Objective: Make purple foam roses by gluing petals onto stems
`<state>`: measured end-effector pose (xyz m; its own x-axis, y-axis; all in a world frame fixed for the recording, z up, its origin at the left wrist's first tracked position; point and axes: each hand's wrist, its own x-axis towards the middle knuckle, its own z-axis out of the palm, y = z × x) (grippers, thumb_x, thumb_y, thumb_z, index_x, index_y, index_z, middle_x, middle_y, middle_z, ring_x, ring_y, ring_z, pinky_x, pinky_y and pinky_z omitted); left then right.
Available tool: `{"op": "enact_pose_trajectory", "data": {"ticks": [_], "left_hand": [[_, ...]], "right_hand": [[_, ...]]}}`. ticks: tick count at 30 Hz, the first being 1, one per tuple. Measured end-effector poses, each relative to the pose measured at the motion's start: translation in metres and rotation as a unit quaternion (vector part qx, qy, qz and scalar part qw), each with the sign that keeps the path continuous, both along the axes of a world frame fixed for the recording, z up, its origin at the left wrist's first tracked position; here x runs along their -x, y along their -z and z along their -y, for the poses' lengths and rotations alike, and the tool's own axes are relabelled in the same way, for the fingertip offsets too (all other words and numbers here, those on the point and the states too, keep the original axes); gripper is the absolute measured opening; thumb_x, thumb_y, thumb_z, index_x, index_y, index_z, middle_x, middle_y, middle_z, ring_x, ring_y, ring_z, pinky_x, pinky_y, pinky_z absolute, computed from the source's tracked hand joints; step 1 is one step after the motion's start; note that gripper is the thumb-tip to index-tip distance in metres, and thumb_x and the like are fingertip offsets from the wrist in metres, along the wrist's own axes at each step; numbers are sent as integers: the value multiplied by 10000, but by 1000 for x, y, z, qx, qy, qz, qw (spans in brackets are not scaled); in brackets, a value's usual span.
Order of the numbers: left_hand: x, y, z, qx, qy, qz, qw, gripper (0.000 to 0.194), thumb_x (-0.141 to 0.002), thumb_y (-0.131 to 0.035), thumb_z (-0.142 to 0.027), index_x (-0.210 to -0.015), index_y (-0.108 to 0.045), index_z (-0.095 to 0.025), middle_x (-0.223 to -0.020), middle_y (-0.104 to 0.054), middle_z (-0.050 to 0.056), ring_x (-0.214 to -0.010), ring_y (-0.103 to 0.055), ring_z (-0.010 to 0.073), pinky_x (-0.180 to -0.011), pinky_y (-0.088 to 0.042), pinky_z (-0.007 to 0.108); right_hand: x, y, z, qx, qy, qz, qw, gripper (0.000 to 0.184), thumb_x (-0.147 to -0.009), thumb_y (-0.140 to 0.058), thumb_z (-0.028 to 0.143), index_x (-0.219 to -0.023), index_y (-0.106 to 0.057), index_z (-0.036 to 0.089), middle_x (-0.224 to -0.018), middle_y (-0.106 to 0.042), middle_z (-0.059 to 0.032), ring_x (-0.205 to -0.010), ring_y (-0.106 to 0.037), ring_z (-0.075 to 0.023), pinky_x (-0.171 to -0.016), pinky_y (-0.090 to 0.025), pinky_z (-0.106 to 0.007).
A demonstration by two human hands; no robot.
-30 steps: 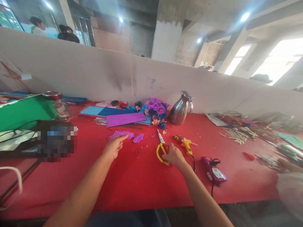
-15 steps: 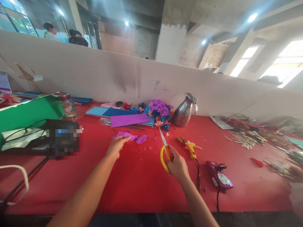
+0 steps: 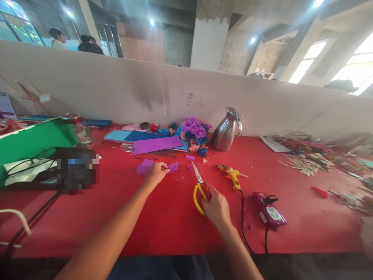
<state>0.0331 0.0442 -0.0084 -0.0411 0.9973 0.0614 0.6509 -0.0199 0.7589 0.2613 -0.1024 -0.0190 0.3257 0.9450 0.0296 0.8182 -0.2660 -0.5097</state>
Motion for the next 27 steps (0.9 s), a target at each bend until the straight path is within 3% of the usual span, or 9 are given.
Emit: {"op": "enact_pose_trajectory", "data": {"ticks": [5,9,12,14,15,19,27], "left_hand": [[-8,1,8,-10,4,-9,1000,138,-659,-669,-110,-571,-603,-192,-763,-691,65,-786,-624,214,-713,-411,296],[-1,1,9,-18,-6,47,999,81,-662,-646,-139,-613,-618,-197,-711,-685,33,-743,-618,192,-705,-407,284],[5,2,10,-10,-19,106,994,52,-631,-645,-180,-591,-613,-190,-641,-664,5,-685,-608,178,-655,-406,266],[6,2,11,-1,-28,143,989,55,-615,-646,-224,-586,-620,-185,-594,-645,-9,-634,-592,170,-610,-395,258],[7,1,12,3,-32,158,987,69,-605,-648,-243,-584,-624,-182,-576,-637,-14,-612,-583,166,-596,-390,257],[5,-4,17,13,-41,203,978,117,-558,-676,-288,-557,-632,-180,-534,-621,-16,-575,-553,159,-584,-387,261],[4,-5,20,30,-45,228,972,96,-541,-688,-276,-543,-661,-184,-545,-638,-8,-598,-557,164,-621,-401,270]], "right_hand": [[0,-12,-8,-9,-24,77,997,481,-801,-551,303,-1273,-585,219,-1049,-678,-107,-917,-635,-253,-747,-439,-316],[5,-21,-23,-100,-47,116,987,368,-805,-536,226,-1143,-674,180,-1101,-631,-150,-997,-587,-275,-878,-422,-377],[26,-25,-51,-160,-96,-8,982,334,-778,-541,192,-1070,-702,176,-1068,-650,-133,-1006,-582,-262,-911,-416,-381],[46,-25,-76,-115,-134,-189,966,303,-742,-569,185,-1010,-711,189,-930,-696,-78,-872,-628,-214,-828,-456,-325],[57,-23,-89,-103,-133,-218,961,282,-726,-588,203,-978,-713,190,-870,-704,-59,-812,-638,-201,-771,-470,-304],[88,-9,-122,-101,-111,-271,951,198,-696,-612,262,-838,-714,170,-740,-699,-42,-698,-635,-186,-659,-464,-277],[83,7,-124,-107,-111,-357,921,276,-707,-570,387,-772,-703,155,-604,-638,-5,-554,-551,-135,-514,-401,-222]]}}
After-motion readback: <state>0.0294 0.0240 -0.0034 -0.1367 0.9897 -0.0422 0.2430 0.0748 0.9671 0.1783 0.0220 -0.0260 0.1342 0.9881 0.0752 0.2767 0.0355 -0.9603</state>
